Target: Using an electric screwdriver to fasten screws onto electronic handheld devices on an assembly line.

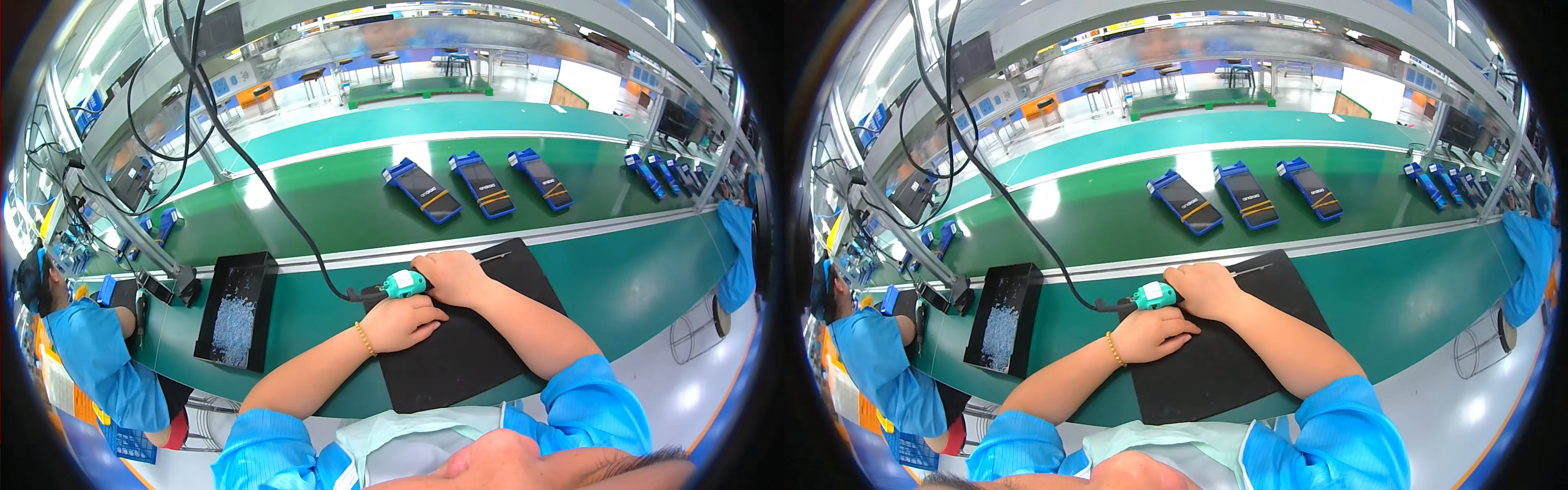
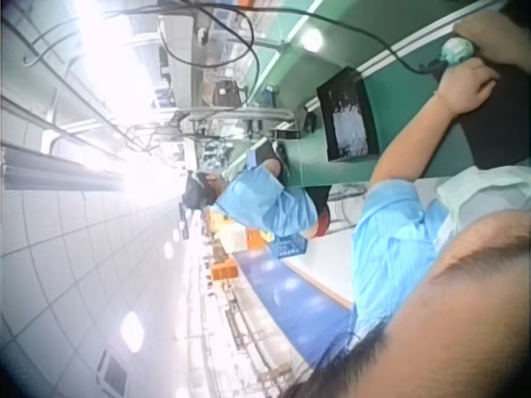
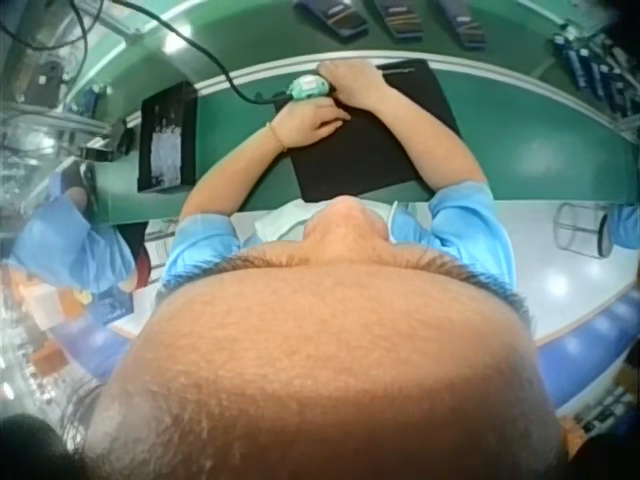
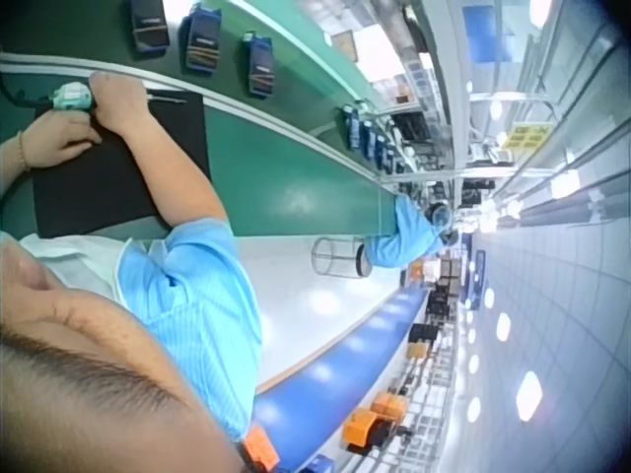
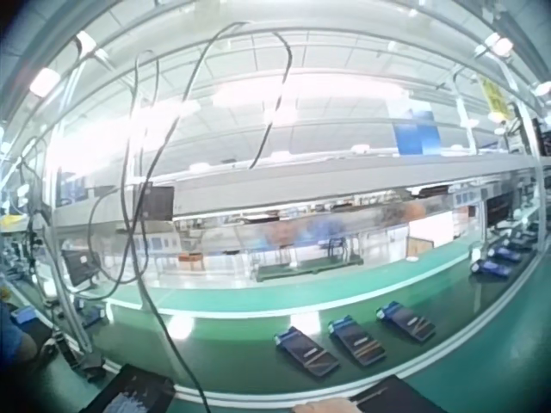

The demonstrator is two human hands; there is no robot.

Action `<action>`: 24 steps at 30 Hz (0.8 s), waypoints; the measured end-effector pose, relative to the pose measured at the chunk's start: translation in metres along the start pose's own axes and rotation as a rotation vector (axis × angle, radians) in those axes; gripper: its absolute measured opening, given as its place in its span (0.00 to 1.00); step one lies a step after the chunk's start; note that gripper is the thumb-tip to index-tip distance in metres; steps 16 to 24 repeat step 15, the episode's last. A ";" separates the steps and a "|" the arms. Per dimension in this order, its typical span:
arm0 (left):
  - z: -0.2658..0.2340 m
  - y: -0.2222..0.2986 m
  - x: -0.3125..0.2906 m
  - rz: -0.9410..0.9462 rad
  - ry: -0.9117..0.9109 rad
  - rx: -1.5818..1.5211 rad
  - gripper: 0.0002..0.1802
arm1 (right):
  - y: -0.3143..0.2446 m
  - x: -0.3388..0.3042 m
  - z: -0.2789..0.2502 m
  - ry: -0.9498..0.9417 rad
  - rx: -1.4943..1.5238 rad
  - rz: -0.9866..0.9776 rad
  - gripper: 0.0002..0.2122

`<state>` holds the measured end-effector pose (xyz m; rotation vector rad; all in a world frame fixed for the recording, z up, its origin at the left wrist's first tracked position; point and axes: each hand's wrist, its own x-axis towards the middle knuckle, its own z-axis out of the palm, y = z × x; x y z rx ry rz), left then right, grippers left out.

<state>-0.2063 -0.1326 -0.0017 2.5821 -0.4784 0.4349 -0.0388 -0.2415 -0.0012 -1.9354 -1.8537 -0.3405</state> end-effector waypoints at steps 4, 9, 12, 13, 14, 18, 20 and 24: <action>-0.003 0.003 0.003 0.014 0.007 -0.019 0.09 | 0.001 0.000 -0.001 0.000 0.024 -0.004 0.12; -0.006 0.005 0.003 0.027 0.006 -0.015 0.09 | 0.002 0.003 0.003 0.007 0.051 -0.026 0.11; -0.004 0.004 0.004 0.004 -0.009 -0.025 0.09 | 0.002 0.002 -0.001 -0.019 0.055 0.008 0.11; -0.003 0.003 0.005 -0.014 -0.016 -0.022 0.09 | 0.004 0.001 0.000 -0.023 0.041 0.024 0.11; -0.002 0.003 0.007 -0.032 -0.023 -0.018 0.09 | 0.006 -0.001 0.000 -0.034 0.032 0.018 0.12; -0.005 0.007 0.007 -0.050 -0.026 -0.019 0.09 | 0.006 -0.002 0.000 -0.046 0.029 0.002 0.13; -0.005 0.007 0.007 -0.050 -0.026 -0.019 0.09 | 0.006 -0.002 0.000 -0.046 0.029 0.002 0.13; -0.005 0.007 0.007 -0.050 -0.026 -0.019 0.09 | 0.006 -0.002 0.000 -0.046 0.029 0.002 0.13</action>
